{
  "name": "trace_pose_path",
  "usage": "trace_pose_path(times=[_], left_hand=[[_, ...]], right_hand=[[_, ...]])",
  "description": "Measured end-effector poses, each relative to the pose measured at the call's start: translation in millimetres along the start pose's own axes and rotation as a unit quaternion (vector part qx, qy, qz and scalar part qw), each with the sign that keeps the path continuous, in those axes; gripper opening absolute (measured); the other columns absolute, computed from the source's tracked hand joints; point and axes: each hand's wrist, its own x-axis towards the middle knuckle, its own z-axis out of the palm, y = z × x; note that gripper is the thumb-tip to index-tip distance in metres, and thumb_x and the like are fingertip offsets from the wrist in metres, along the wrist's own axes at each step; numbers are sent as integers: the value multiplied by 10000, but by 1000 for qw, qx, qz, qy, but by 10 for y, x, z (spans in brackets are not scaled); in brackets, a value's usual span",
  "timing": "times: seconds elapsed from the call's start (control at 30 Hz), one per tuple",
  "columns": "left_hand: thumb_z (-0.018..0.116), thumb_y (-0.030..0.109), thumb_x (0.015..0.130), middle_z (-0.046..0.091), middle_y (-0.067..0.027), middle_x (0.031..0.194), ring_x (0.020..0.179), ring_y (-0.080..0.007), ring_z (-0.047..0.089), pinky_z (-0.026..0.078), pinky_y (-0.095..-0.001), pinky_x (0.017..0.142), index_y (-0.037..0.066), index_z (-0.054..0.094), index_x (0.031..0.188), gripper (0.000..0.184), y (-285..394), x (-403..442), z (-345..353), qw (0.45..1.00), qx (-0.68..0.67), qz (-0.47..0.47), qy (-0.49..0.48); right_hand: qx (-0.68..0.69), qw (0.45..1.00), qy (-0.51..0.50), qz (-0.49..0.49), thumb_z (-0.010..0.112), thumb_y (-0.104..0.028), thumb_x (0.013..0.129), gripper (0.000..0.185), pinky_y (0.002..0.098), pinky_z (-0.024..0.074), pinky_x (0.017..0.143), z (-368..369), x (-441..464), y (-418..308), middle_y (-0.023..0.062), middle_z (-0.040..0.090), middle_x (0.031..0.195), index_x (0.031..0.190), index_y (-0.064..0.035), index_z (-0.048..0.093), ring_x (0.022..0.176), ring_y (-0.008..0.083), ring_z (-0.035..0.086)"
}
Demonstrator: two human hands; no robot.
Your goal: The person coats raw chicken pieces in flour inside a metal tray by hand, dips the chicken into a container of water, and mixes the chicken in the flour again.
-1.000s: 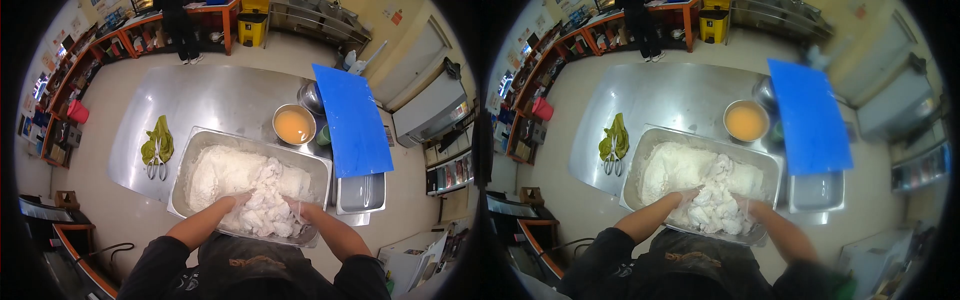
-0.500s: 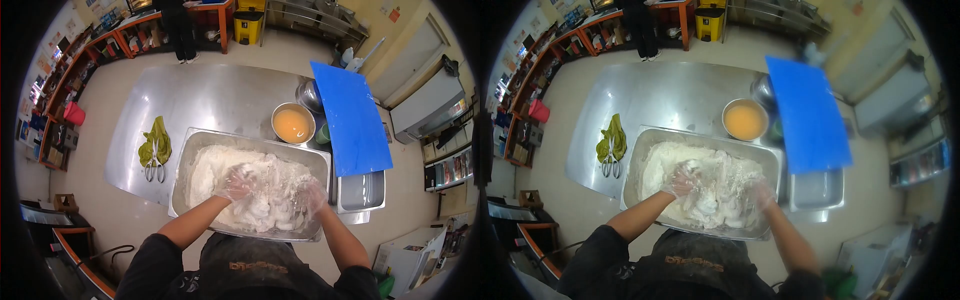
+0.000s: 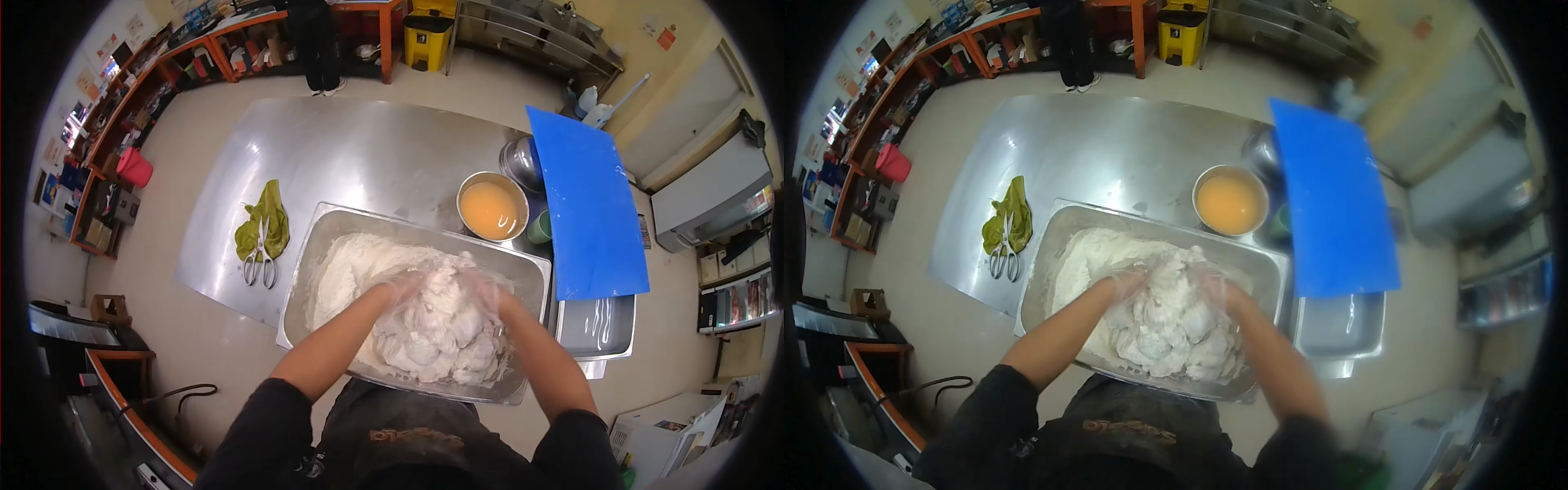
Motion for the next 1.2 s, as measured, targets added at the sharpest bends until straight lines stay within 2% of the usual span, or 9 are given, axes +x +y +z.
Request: trace_pose_path(times=[0.1,0.23,0.37,0.4,0.73,0.83,0.93,1.13,1.2], left_hand=[[315,548,917,415,-178,1407,1234,-351,451,306,-400,1061,65,353,1411,692,84,-59,-113,889,427,141,-81],[309,526,925,373,-202,1421,1230,-335,463,304,-367,1072,84,327,1423,667,244,-220,15,858,507,-73,-34],[290,530,929,401,-176,1412,1261,-302,435,289,-360,1076,85,322,1425,667,73,-282,-3,831,538,-94,-108],[287,525,931,406,-170,1410,1263,-298,432,289,-361,1074,87,323,1425,661,2,-300,-3,856,497,-100,-107],[355,526,924,342,-106,1458,1344,-199,300,217,-341,1107,50,341,1406,677,-250,-530,255,969,-37,-122,-211],[426,509,916,358,-100,1444,1319,-215,329,251,-335,1083,35,334,1405,687,-451,-429,275,966,31,74,-245],[350,443,963,458,-98,1376,1268,-213,407,332,-338,1028,130,408,1398,538,-275,-610,275,975,-15,-18,-223],[418,548,904,429,-221,1376,1291,-285,398,314,-379,1067,11,420,1361,705,122,-958,13,895,410,-27,-176],[389,659,845,468,-262,1321,1281,-359,410,299,-421,1079,-39,404,1350,862,-402,-630,39,951,263,-74,142]], right_hand=[[-216,955,149,138,332,-405,947,490,376,444,892,-208,-407,-487,182,616,1145,1082,-43,633,1017,297,591],[-487,866,110,35,366,-375,917,450,374,461,866,-110,103,1082,207,634,1052,999,-49,666,952,343,612],[-113,980,-8,167,342,-474,936,546,386,415,949,219,-243,1019,159,588,1192,1236,-69,552,1061,303,576],[120,957,1,263,383,-486,910,512,386,457,898,334,-484,698,141,650,1101,1183,-114,606,988,296,623],[551,812,-65,180,453,-495,890,577,410,479,906,688,-734,663,128,639,1131,1205,-25,570,971,262,638],[115,993,17,6,453,-360,900,476,414,463,940,403,-1026,570,142,627,1153,1216,-21,560,1019,279,619],[-205,970,66,-116,453,-271,907,417,416,452,963,306,-1107,525,151,619,1167,1223,-18,552,1051,289,607],[-350,904,159,-189,295,-278,960,454,433,346,1032,-21,-890,1048,244,545,1225,1258,-13,513,1191,360,494],[-339,924,175,-27,256,-314,967,496,422,347,1033,35,-846,184,251,534,1234,1260,0,503,1199,363,485]])
